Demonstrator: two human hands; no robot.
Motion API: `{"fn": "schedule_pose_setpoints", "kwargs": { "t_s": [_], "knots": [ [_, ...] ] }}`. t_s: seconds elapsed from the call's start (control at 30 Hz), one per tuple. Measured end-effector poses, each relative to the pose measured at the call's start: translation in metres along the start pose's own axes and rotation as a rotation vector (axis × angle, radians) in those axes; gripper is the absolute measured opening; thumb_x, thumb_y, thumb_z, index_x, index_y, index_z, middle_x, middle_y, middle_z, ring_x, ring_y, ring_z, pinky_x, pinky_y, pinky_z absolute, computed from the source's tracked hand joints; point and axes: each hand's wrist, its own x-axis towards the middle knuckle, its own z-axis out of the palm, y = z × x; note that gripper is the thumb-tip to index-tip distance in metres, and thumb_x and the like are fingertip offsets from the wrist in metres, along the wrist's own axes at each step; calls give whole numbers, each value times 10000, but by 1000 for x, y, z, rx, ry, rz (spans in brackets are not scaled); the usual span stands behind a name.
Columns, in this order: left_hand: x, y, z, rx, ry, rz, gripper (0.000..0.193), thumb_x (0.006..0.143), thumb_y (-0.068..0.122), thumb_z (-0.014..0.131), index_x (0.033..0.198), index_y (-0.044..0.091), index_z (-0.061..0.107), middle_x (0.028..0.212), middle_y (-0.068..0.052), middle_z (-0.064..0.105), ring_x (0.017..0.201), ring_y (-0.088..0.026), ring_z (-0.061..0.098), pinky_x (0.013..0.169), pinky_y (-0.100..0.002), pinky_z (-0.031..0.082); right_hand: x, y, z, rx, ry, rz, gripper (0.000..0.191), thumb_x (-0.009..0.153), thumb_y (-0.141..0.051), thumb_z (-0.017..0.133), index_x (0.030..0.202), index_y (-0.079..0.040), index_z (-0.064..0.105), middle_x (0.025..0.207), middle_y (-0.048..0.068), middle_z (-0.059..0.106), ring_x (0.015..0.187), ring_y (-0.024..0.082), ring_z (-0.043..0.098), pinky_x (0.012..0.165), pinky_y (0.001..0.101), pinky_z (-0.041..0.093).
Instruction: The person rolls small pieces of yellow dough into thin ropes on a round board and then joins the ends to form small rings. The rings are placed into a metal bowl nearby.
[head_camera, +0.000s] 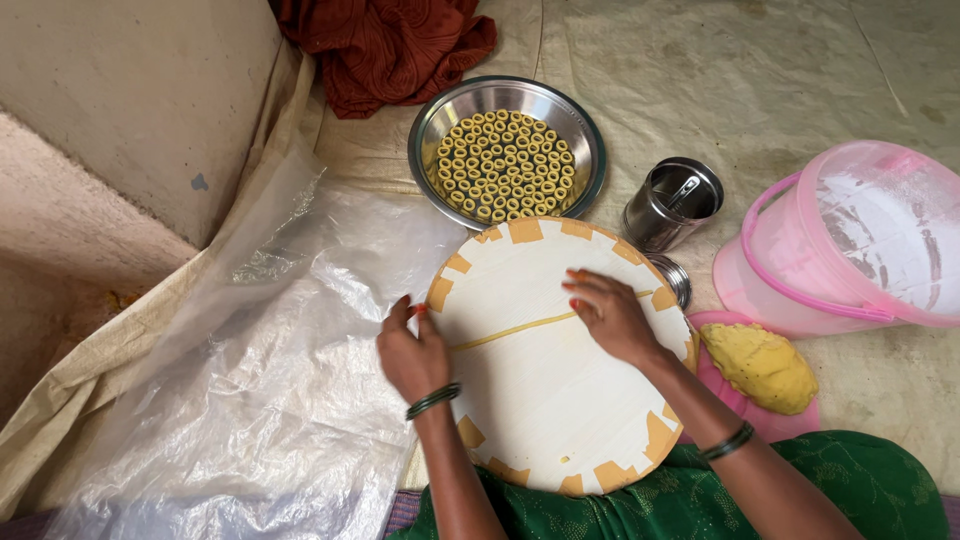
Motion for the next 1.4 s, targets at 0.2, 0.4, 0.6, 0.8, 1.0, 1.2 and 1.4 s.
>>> {"fn": "schedule_pose_setpoints", "kwargs": {
  "t_s": [0.2,0.4,0.6,0.8,1.0,1.2,1.4],
  "knots": [
    [-45,19,45,74,-274,476,280,818,168,763,1095,132,772,1166,-83,725,1126,-307,619,1039,-497,440,-20,-16,15,-100,-32,-78,317,871,-173,737,1181,-110,757,1406,64,619,1353,256,485,1122,485,311],
    [-71,18,73,256,-316,610,240,753,126,783,986,172,818,1250,-83,672,1265,-321,505,1179,-665,150,-18,-24,18,-106,8,-61,183,868,-135,723,1035,-134,797,1379,11,655,1344,215,523,1151,453,319],
    [-72,12,87,259,-326,606,167,784,116,759,933,158,820,1203,-64,704,1241,-297,534,1207,-650,151,-21,-27,15,-55,-9,-33,142,899,-108,683,1027,-63,726,1371,39,655,1342,227,519,1139,429,321],
    [-72,10,91,194,-326,612,134,817,127,749,937,131,808,1168,-59,713,1232,-290,537,1195,-644,176,-22,-28,8,152,50,100,232,952,-122,645,1172,-52,663,1242,93,697,1190,236,622,1029,395,464],
    [-71,15,87,215,-396,601,346,713,60,791,1052,126,777,1248,-64,681,1256,-293,533,1179,-627,216,6,-30,-16,491,154,229,184,1052,-160,560,1146,-9,609,1038,85,785,1013,146,729,929,309,552],
    [-54,19,71,22,-299,479,465,679,1,796,1133,93,747,1270,-114,675,1226,-338,555,1114,-521,351,62,-61,-35,894,242,106,231,1044,-140,574,1245,-26,574,1065,145,758,1029,163,712,960,317,538],
    [-34,21,41,-257,52,181,322,819,-12,715,1132,59,739,1181,-109,729,1151,-305,632,1039,-417,464,107,-67,-12,1393,243,412,181,1044,-183,581,1191,-83,616,1122,96,751,1003,157,709,899,326,520]
  ]
}}
